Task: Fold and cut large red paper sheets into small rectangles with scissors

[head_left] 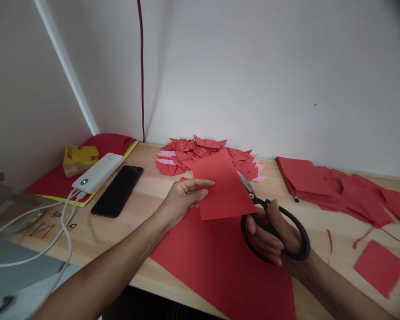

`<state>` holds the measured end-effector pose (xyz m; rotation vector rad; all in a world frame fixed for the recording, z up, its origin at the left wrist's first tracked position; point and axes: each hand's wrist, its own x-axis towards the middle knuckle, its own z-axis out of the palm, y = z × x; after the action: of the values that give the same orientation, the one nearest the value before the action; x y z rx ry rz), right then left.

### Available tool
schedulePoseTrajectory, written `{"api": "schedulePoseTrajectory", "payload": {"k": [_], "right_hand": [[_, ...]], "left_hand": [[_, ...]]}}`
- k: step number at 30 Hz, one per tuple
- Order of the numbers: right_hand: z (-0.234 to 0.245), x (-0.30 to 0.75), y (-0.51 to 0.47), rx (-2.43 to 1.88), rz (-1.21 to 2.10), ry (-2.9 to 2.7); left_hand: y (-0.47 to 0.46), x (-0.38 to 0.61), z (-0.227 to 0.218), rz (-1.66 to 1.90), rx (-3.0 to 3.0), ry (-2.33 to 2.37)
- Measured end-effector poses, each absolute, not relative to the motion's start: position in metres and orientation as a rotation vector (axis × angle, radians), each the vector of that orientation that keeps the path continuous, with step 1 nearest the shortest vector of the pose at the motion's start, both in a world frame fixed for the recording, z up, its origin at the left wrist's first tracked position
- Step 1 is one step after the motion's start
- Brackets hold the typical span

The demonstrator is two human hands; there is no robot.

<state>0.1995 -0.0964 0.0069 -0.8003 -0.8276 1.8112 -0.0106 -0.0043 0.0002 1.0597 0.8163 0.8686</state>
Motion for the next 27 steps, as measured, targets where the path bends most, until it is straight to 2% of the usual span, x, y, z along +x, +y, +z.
{"api": "schedulePoseTrajectory", "payload": {"k": [12,27], "right_hand": [[-0.0014,0.1989,-0.0951,-0.652,1.951,-0.891],[0.0028,0.1999,-0.0939,-0.696,1.855,-0.881]], "left_hand": [[-0.0039,-0.0130,-0.0013,0.816,1.111,0.807],[-0.0044,-0.0129,0.0014,0.793,1.147,0.815]]}}
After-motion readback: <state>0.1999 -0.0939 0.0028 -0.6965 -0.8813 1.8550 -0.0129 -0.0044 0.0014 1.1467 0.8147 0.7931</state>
